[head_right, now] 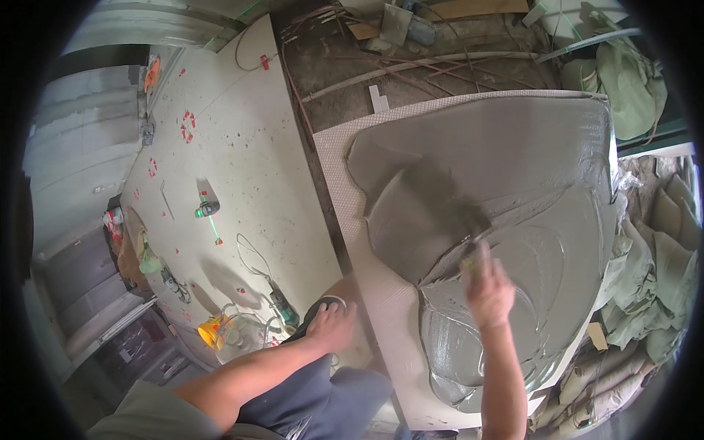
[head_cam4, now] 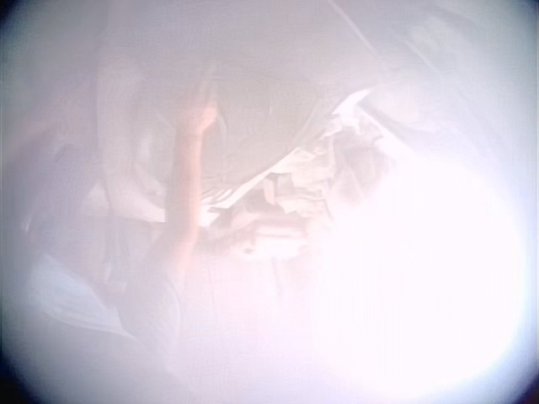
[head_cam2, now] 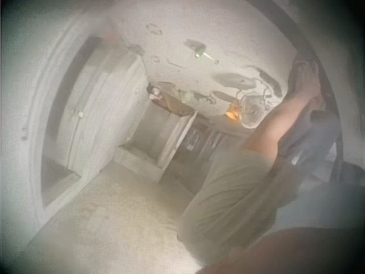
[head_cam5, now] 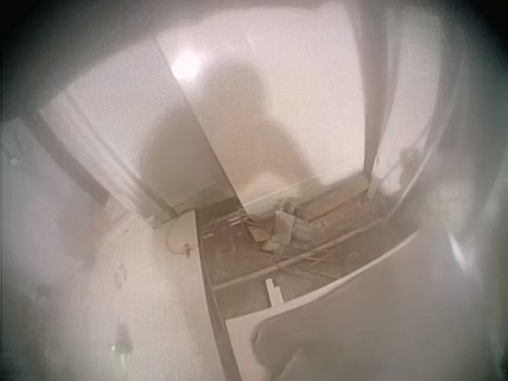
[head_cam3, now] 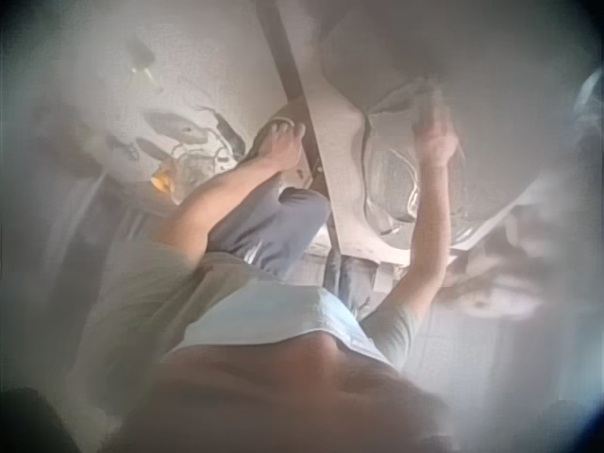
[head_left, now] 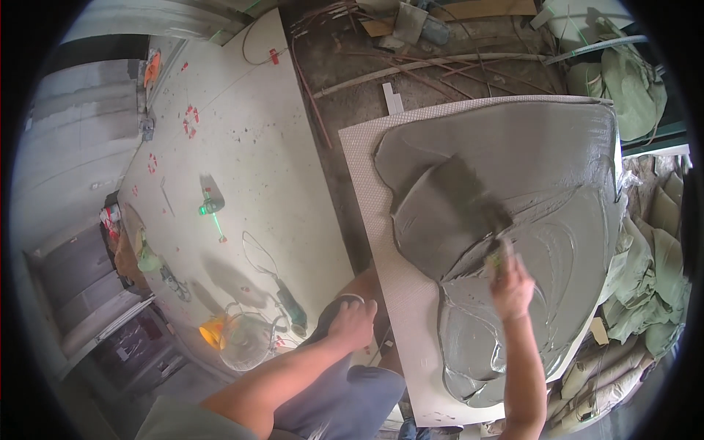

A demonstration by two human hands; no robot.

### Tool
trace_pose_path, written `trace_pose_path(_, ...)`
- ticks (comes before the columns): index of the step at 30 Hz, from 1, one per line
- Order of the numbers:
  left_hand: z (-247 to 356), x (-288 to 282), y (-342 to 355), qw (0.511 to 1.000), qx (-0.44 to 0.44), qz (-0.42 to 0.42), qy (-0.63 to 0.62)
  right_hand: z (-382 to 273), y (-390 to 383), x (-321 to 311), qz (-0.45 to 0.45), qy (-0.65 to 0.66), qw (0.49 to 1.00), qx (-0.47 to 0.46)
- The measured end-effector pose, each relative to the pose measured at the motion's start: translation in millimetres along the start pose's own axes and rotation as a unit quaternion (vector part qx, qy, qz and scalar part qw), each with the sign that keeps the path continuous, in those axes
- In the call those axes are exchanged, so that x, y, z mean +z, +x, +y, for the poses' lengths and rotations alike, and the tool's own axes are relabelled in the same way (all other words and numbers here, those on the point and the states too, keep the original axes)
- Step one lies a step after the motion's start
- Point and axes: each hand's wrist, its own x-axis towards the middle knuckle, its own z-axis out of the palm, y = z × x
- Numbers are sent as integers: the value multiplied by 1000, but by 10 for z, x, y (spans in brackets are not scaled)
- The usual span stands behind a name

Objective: Spreading mortar onto the back of a large tile or panel using a trowel.

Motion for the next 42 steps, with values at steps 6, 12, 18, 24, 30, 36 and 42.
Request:
trace_pose_path(6, -48, 47, -49, 999, 11, 32, -2, 333, 250, 24, 78, 192, 960, 188)
trace_pose_path(12, -24, 56, -55, 998, 22, 65, 7, -978, 387, 136, 3, 433, 869, 241)
trace_pose_path(18, -83, 150, -39, 984, 60, 157, 63, -1344, 436, 193, -98, 140, 978, 119)
trace_pose_path(24, -106, 103, -75, 991, 42, 119, 44, 38, 690, -52, 104, 136, 949, 266)
trace_pose_path(30, -52, 81, -60, 990, 52, 126, 42, 242, 788, -133, 32, 336, 891, 303)
trace_pose_path(36, -48, 81, -53, 995, 19, 94, -2, -963, 698, -34, 3, 363, 899, 245)
trace_pose_path(42, -88, 134, -70, 984, 56, 166, 22, -1596, 607, 164, -65, 369, 897, 235)
